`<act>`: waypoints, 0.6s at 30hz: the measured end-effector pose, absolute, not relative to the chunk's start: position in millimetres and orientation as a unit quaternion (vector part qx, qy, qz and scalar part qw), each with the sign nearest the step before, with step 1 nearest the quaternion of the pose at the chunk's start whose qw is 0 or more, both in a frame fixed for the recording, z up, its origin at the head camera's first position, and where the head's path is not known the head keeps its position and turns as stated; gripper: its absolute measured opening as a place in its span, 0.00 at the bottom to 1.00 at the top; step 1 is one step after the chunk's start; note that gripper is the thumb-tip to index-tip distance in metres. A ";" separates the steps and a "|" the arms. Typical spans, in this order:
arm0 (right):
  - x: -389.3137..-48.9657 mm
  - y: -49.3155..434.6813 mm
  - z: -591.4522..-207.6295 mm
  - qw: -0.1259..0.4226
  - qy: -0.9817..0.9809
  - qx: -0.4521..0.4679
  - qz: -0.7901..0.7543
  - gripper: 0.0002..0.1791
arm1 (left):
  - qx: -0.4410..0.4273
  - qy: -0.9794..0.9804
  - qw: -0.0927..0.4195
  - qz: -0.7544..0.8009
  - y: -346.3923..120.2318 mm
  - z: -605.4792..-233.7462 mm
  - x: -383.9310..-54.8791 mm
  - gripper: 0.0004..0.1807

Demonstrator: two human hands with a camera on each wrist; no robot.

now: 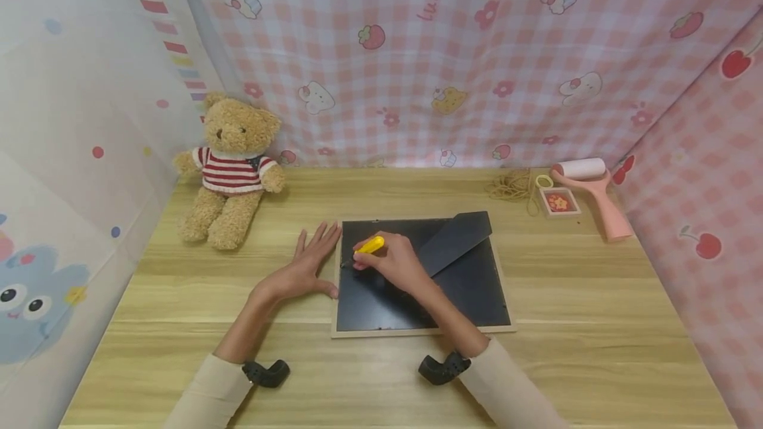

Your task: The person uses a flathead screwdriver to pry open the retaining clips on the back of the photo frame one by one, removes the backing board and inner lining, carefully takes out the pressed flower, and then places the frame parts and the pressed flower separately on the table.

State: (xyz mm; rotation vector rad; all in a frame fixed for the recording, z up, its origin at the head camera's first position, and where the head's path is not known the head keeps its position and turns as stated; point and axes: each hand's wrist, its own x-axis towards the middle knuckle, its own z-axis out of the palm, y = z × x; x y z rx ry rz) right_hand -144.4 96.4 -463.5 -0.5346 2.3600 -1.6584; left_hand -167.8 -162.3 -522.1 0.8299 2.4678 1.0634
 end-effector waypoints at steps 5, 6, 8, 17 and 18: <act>-141.0 100.4 -473.8 0.104 0.777 -0.178 -0.594 0.12 | 0.289 0.864 0.168 0.376 -162.7 -520.4 -166.3 0.74; -141.2 100.2 -474.3 0.102 0.777 -0.181 -0.595 0.13 | 0.288 0.864 0.169 0.378 -162.8 -520.2 -166.0 0.74; -142.4 98.7 -474.4 0.100 0.778 -0.187 -0.591 0.12 | 0.287 0.863 0.170 0.380 -163.1 -520.1 -165.5 0.74; -148.4 82.8 -450.4 0.079 0.834 -0.256 -0.483 0.08 | 0.289 0.863 0.166 0.380 -162.5 -520.9 -165.9 0.74; -149.0 81.7 -447.7 0.081 0.839 -0.262 -0.471 0.08 | 0.290 0.863 0.165 0.380 -162.1 -521.0 -166.1 0.74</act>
